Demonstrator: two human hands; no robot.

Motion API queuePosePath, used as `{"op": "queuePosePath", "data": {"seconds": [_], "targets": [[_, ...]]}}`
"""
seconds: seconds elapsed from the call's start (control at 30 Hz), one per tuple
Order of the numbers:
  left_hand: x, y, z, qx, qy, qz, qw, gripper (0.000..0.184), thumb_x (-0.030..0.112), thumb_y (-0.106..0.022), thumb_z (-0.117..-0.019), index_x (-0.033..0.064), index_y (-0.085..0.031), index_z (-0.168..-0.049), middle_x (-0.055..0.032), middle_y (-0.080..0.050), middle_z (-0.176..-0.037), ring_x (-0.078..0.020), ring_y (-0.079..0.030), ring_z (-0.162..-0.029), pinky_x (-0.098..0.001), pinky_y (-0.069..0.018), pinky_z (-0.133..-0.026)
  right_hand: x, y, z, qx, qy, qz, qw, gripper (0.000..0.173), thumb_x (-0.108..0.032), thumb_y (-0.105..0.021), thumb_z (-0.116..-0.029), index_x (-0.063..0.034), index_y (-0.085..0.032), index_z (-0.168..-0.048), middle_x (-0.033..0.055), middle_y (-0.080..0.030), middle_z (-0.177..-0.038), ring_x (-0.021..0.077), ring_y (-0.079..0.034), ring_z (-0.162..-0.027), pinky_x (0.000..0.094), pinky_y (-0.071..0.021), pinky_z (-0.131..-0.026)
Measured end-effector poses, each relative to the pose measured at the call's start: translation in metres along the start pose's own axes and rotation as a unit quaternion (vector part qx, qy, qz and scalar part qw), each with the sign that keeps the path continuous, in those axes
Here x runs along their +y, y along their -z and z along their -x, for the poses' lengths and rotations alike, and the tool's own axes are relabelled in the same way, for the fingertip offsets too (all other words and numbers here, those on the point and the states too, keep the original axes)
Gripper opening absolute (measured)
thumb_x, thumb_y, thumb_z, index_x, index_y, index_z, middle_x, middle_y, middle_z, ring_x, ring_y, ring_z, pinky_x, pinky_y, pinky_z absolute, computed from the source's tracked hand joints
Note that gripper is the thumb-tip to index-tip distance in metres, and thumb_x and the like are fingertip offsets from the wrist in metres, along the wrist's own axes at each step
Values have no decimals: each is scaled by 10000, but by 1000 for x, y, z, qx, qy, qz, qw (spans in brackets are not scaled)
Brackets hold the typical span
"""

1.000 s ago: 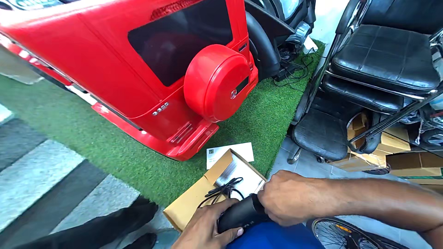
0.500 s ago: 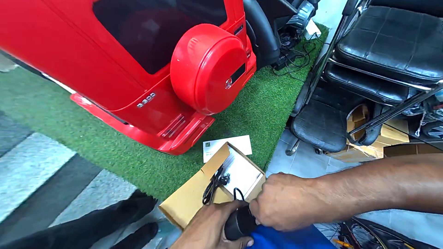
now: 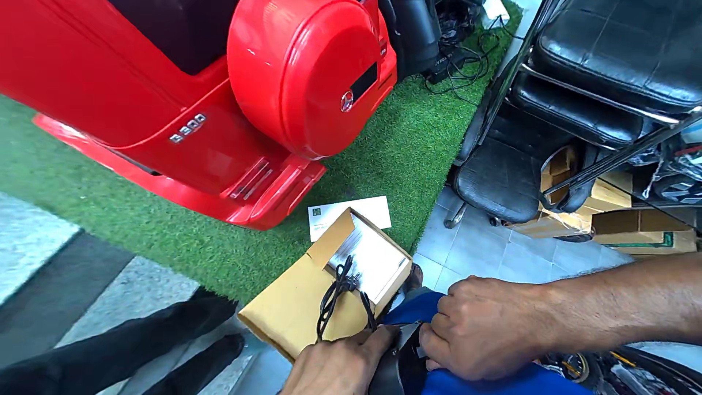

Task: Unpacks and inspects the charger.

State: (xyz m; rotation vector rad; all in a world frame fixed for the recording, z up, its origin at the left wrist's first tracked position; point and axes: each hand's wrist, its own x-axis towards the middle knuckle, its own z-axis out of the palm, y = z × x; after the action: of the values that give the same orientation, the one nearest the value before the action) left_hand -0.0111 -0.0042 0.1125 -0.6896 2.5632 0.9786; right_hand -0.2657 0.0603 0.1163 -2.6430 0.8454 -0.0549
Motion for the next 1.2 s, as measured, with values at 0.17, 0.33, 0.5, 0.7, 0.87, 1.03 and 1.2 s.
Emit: {"op": "queuePosePath", "data": {"seconds": [0.17,0.33,0.5,0.7,0.87,1.03,1.2], "targets": [[18,-3,7,36,38,-28,998,471,389,-675,-902,108,-694,-1280,-153,-757,-984,-385,-729,-736,-565,-542,-540,-1,-2,8,38,15,9,999,323,-272,-458,-1084,-39,-640,-954,42,-544,-631,207,-548,-512,345,-430,-442],[21,-8,8,49,52,-35,997,484,375,-677,-895,105,-686,-1297,-150,-760,-1023,-381,-743,-793,-562,-550,-557,5,-8,12,62,27,13,998,327,-281,-464,-1088,-32,-645,-978,51,-567,-645,217,-570,-532,347,-455,-469],[31,-9,16,92,103,-91,986,572,313,-721,-875,40,-631,-1369,-209,-711,-1236,-435,-709,-1078,-592,-581,-802,9,4,5,-68,-149,-253,954,364,-390,-473,-1055,-86,-660,-1125,91,-656,-981,261,-657,-919,468,-532,-757],[43,-16,14,180,92,-200,959,398,148,-631,-946,55,-661,-1333,-223,-722,-1199,-418,-714,-1080,-541,-568,-887,16,17,-11,-231,-299,-644,665,436,-422,-411,-1102,-55,-645,-1130,46,-672,-863,69,-489,-583,262,-378,-521],[34,-4,13,140,11,-170,975,366,175,-591,-978,118,-666,-1332,-136,-715,-1269,-354,-710,-1096,-516,-549,-842,10,10,-7,-239,-284,-693,618,537,-502,-292,-1106,-92,-628,-1019,-34,-476,-664,58,-399,-503,235,-344,-478],[-7,23,-4,-85,-87,110,987,1179,335,-922,-599,119,-321,-1591,-282,-414,-1535,-520,-390,-1415,-776,-233,-1131,3,6,-3,-194,-262,-690,646,472,-419,-343,-1117,-66,-625,-981,-31,-452,-634,57,-385,-491,227,-327,-462],[1,25,-23,-134,-111,103,979,1344,462,-930,-547,123,-208,-1629,-284,-526,-1402,-482,-571,-1213,-637,-503,-960,-5,20,-1,-194,-237,-634,710,486,-368,-349,-1126,-4,-644,-998,15,-494,-675,91,-449,-560,278,-407,-542]]}}
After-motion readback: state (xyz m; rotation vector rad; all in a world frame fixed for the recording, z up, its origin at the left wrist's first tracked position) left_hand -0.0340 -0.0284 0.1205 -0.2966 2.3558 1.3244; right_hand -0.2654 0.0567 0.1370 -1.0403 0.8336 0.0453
